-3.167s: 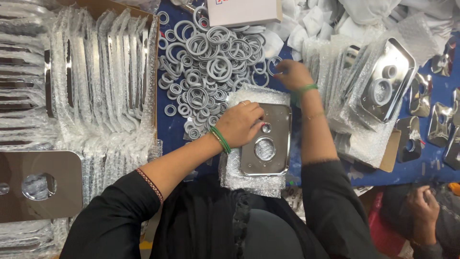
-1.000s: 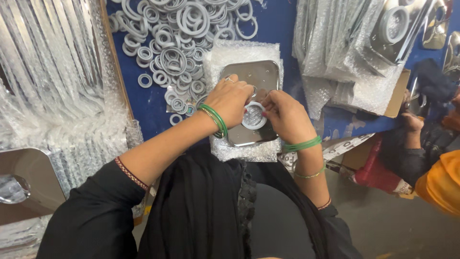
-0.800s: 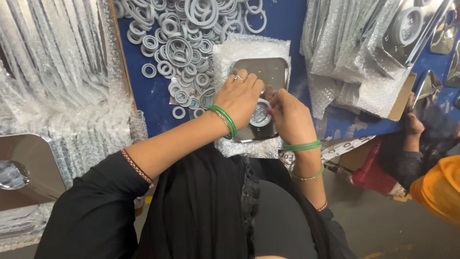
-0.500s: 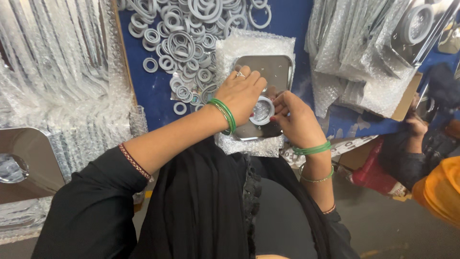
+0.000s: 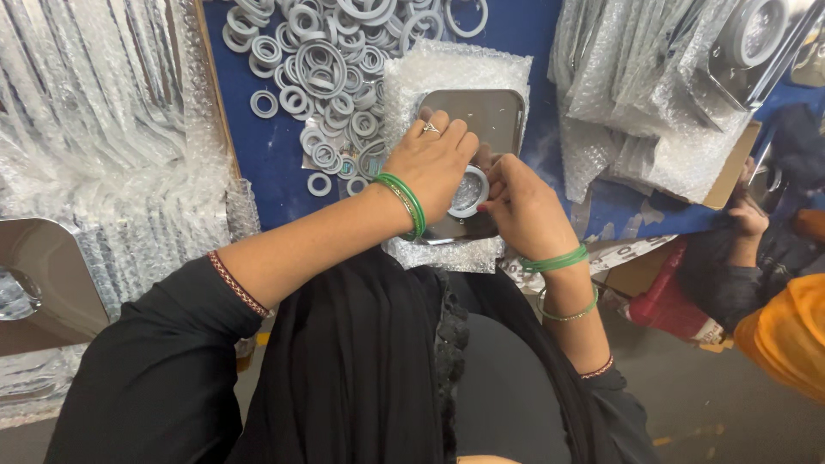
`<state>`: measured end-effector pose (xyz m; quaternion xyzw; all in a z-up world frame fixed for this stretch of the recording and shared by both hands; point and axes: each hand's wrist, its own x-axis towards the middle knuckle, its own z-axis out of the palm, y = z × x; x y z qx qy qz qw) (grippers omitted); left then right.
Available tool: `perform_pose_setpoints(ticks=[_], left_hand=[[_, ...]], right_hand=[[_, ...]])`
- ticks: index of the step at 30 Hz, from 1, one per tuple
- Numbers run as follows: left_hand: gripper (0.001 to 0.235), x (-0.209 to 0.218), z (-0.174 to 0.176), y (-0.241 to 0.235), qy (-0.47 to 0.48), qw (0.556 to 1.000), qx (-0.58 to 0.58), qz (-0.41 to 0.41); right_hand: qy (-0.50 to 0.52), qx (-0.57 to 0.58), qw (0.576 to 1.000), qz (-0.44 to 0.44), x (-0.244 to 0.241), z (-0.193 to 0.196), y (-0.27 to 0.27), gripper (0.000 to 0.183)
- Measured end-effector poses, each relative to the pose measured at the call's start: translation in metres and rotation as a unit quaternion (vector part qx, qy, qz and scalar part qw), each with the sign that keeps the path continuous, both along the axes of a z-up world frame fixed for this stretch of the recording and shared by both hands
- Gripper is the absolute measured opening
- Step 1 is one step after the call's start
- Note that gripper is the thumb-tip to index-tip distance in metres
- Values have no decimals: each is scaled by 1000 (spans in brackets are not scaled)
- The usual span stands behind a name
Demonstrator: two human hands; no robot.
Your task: The person is assembling metal shower plates by inserting plastic rings into the center of the plates and stacking the finished items on a table.
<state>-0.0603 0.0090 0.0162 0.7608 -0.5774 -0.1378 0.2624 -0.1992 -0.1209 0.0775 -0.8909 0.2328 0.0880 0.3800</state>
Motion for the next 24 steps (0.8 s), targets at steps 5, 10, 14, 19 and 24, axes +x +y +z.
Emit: perform_pose_setpoints(ticks=[5,10,14,19,24], left_hand=[[40,-1,-3,0,7,1000,-4,-3],[36,-2,-8,1,15,1000,-20,11],[43,3,-6,-5,38,999,-36,3],[26,20,-8,-17,160,976,-142,31],[12,73,-36,-18,94,951,-143,258]], right_hand=[[24,38,999,-10,3,9,3,47],[46,-27,998,-18,6,8,14,50],[54,-32,998,-20,9,12,12,54],[81,-40,996,-11,14,20,9,46],[68,-100,992,-24,25,26,19,41]])
